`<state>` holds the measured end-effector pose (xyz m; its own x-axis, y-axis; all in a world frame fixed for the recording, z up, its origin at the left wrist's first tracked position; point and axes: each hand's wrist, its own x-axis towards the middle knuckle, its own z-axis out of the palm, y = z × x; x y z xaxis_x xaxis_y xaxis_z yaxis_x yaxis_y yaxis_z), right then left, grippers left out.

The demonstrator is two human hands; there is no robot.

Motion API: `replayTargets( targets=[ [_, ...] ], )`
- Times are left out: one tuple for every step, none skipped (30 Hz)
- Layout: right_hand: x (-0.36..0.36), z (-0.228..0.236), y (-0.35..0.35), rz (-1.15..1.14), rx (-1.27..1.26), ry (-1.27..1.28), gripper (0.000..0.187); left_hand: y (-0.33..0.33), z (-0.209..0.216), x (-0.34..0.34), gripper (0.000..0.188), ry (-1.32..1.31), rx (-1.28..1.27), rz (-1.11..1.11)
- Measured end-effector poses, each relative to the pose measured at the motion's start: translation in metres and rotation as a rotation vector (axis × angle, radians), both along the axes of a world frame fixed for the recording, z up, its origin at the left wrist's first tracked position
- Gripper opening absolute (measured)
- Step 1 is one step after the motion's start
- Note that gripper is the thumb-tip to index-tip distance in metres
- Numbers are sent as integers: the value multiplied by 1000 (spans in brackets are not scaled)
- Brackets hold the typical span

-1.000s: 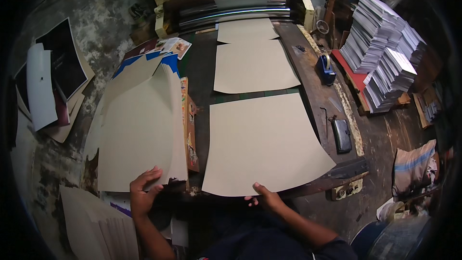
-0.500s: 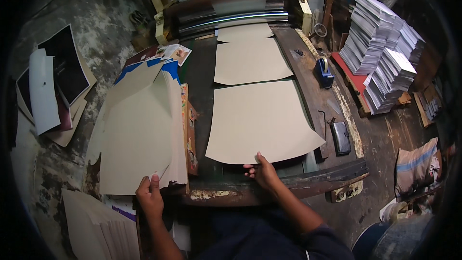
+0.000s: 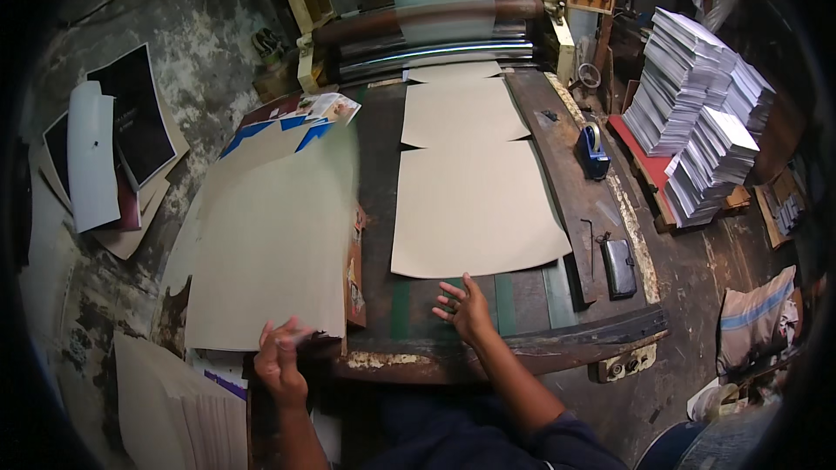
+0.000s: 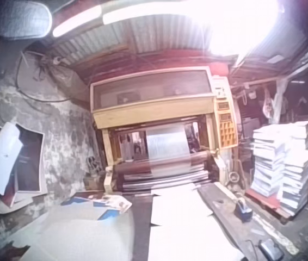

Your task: The person places sheets of paper onto the feed of a printing or processing machine, aligning them by hand before they are pulled through.

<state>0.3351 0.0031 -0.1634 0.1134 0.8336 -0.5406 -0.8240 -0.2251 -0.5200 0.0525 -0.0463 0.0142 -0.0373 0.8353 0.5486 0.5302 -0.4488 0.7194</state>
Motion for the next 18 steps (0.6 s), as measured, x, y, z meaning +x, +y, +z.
replayTargets(
  targets=[
    [0,27,-12,145,169,6,77,-3,2,-3,30,3,-6,6],
    [2,47,-22,146,164,7,77,-5,3,-6,30,50,10,-191],
    [6,63,-30,330,429,25,78,-6,5,-7,30,93,27,-392],
    [9,77,-39,512,694,41,80,-7,9,-4,30,87,24,-396],
    [8,85,-48,510,729,12,66,-8,13,-1,30,137,32,-484],
    [10,85,-55,510,723,9,66,-9,14,0,31,187,40,-571],
    [13,87,-61,546,565,-132,55,-9,14,-2,38,258,-11,-602],
    [15,90,-65,577,404,-271,46,-10,15,-2,38,256,-13,-603],
    [13,95,-71,537,338,-307,32,-10,16,-2,42,321,-4,-554],
    [14,89,-74,532,336,-316,32,-9,18,0,46,380,11,-509],
    [15,73,-80,462,302,-245,30,-5,15,-6,56,421,-3,-453],
    [15,53,-89,395,271,-174,28,0,14,-16,64,463,49,-400],
    [19,27,-97,414,284,-129,28,6,13,-23,66,444,38,-347],
    [16,10,-108,416,277,-125,28,12,10,-31,69,427,21,-294],
    [11,-2,-118,370,173,-51,29,17,9,-42,72,470,-8,-285],
    [8,-11,-128,318,65,18,30,21,4,-46,69,400,-37,-266],
    [6,-9,-139,337,2,-47,31,23,1,-49,65,334,-103,-253],
    [4,-23,-151,318,-9,-6,31,25,-2,-50,60,268,-168,-240]
  ],
)
